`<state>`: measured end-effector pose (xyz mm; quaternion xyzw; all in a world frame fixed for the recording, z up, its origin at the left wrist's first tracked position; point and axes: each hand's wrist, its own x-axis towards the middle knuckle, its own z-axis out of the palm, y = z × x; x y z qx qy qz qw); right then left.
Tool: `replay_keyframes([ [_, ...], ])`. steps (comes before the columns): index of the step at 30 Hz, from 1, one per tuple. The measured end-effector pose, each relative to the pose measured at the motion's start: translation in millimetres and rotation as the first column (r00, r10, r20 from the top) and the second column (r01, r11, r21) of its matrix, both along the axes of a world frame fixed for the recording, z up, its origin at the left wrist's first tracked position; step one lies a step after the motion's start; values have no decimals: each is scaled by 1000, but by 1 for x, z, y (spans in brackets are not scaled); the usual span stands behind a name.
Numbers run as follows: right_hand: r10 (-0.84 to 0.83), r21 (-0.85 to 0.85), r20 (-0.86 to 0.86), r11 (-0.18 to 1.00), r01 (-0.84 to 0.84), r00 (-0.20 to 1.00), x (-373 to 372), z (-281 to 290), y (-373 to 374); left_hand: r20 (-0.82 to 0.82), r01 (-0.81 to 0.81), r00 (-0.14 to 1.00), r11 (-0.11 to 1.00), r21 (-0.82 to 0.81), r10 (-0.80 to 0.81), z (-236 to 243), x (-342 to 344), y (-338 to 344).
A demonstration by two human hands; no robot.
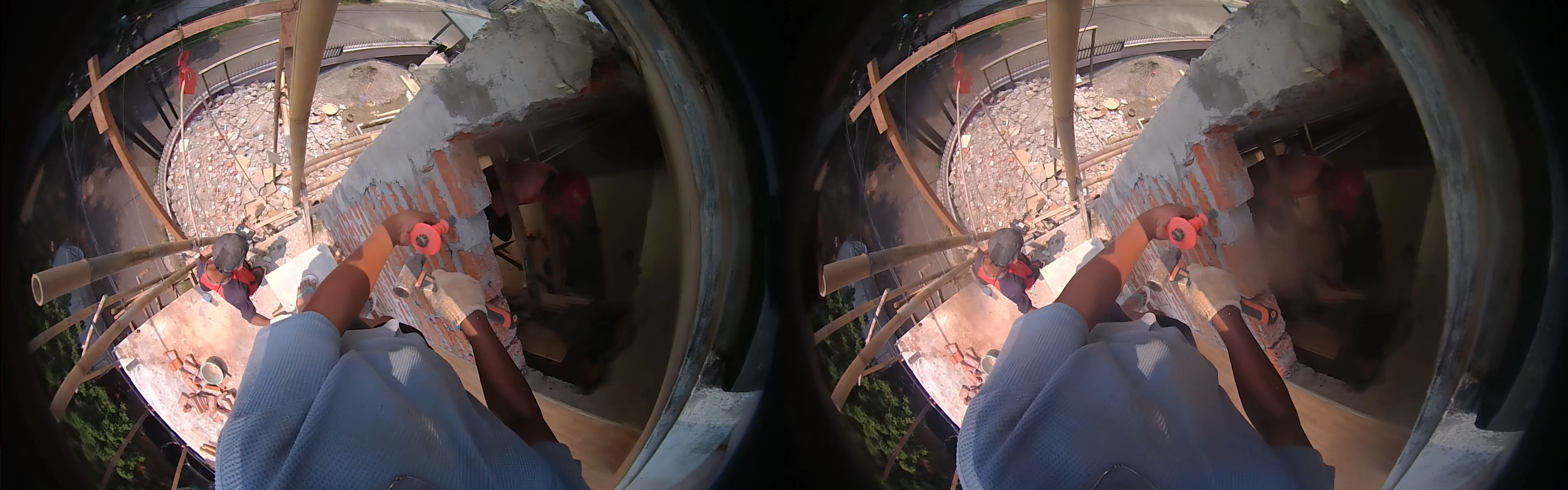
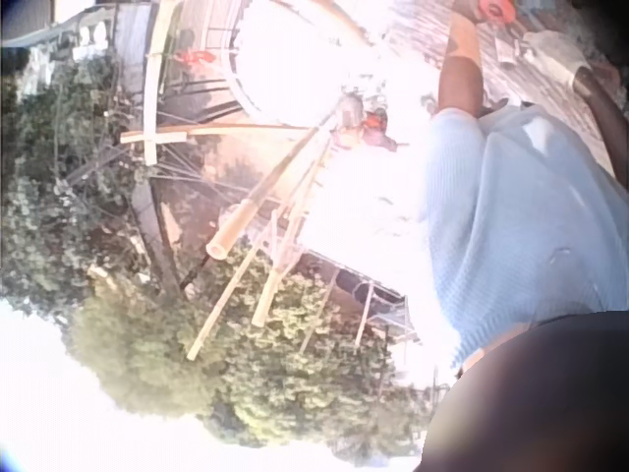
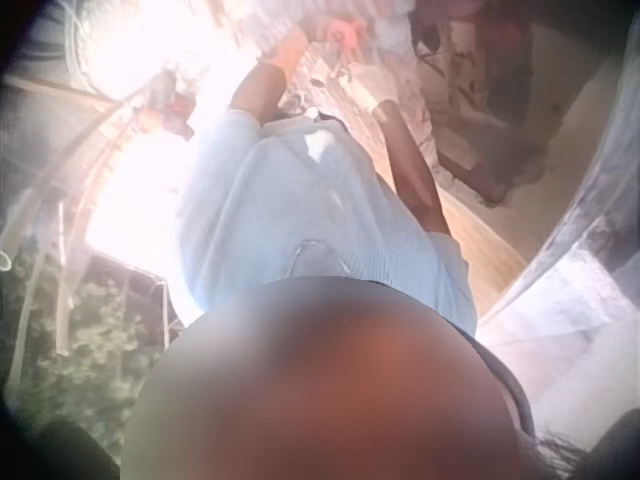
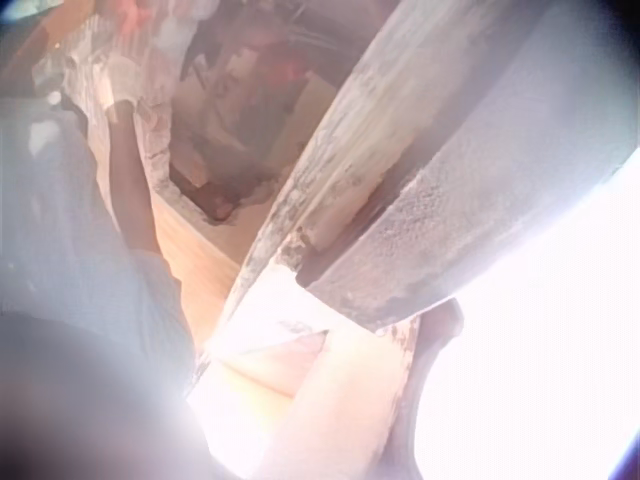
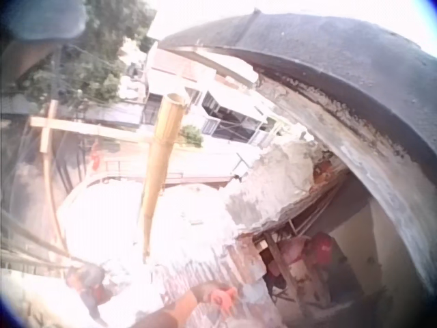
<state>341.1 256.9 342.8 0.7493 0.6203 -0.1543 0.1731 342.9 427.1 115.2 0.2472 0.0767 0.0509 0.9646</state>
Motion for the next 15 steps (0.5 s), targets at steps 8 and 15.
replay_keyframes([
  [8, -204, -44, -94, 979, 200, 974, 14, -5, -7, 31, -97, 995, 961, 259, 92, 25, -17, -4],
  [15, -235, -16, -117, 972, 235, 965, 49, -34, -29, -102, -177, 982, 964, -200, 159, 45, -43, -17],
])
